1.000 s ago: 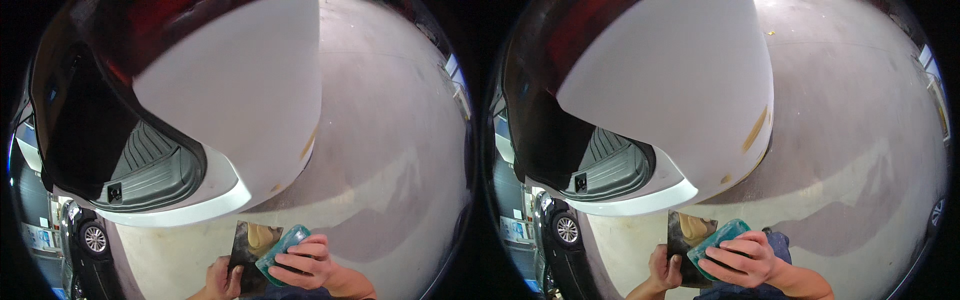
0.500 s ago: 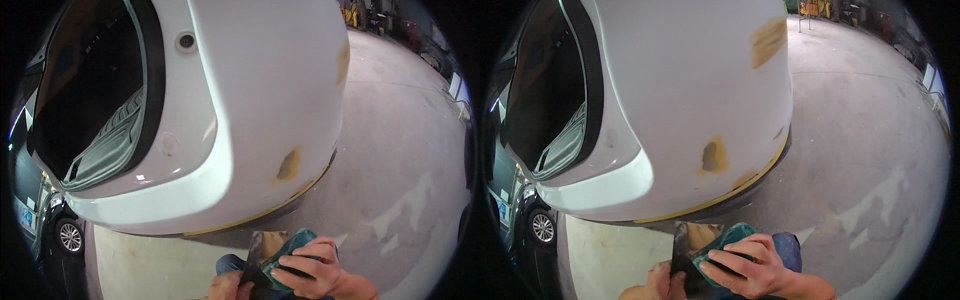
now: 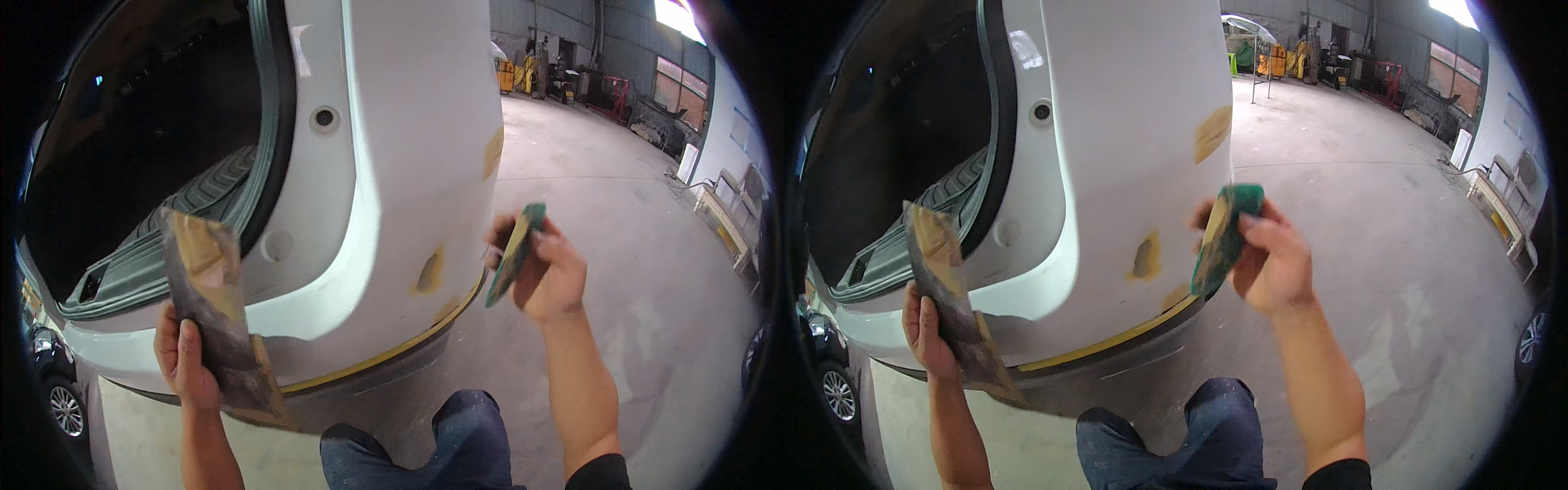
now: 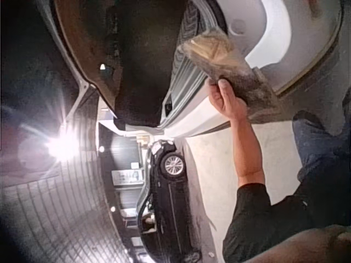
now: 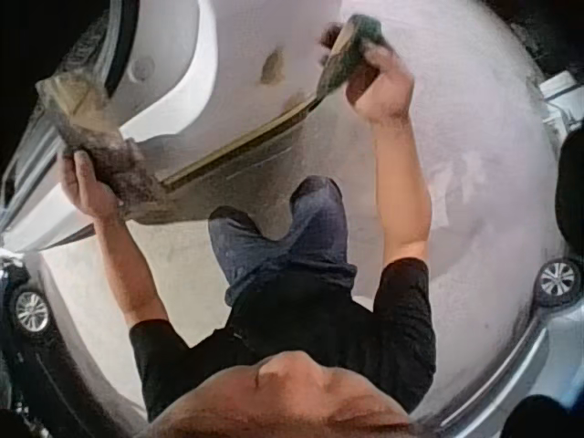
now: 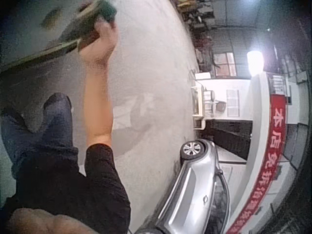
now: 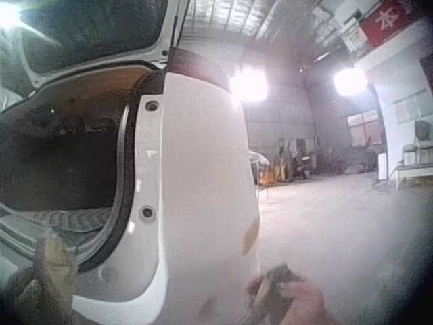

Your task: The person applies beige body filler to the side and rear of a white car using a metal spreader and a green sanding block. They smooth the filler over taped-off areas on the door and rear bumper, then sand the applied sections to level the surface.

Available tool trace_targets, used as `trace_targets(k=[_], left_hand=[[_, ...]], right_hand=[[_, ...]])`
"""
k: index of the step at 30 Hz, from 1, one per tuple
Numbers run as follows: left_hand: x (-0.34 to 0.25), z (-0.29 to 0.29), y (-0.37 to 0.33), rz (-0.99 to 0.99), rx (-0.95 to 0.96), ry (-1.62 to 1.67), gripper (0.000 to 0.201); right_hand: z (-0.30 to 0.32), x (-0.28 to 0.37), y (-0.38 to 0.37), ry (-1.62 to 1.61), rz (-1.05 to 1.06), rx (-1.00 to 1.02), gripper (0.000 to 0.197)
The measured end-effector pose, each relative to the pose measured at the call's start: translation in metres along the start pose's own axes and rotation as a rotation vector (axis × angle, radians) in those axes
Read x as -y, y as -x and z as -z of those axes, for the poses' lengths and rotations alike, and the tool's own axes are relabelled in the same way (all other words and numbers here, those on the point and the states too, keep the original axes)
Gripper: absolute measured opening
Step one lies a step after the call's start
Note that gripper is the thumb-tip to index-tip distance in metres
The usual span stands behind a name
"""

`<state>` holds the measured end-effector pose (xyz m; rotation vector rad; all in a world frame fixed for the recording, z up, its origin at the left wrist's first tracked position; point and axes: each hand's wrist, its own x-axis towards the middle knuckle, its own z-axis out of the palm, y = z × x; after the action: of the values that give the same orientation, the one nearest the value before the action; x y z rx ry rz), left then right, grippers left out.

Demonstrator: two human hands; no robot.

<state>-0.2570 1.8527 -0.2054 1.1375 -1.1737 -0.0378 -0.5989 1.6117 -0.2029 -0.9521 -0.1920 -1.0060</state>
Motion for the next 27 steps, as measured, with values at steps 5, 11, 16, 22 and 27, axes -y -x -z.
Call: trace_targets(k=[5,11,16,22,27], left_hand=[[0.0,-0.008,0.008,-0.076,0.029,-0.166,0.036],[-0.006,-0.021,0.005,-0.034,0.045,-0.088,0.039],[-0.011,-0.016,0.004,-0.019,0.114,-0.042,0.038],[-0.005,-0.012,-0.001,-0.008,0.147,-0.046,0.036],[-0.007,-0.015,0.002,-0.003,0.076,-0.043,0.036]], right_hand=[[0.008,-0.042,-0.033,0.085,-0.21,0.511,0.028],[-0.006,-0.06,0.022,0.473,-0.569,0.439,0.037],[-0.024,-0.001,0.041,0.322,-0.124,-0.067,0.025],[-0.02,-0.001,0.012,1.736,0.728,0.329,0.044],[-0.025,-0.021,0.002,1.847,0.883,0.274,0.042]])
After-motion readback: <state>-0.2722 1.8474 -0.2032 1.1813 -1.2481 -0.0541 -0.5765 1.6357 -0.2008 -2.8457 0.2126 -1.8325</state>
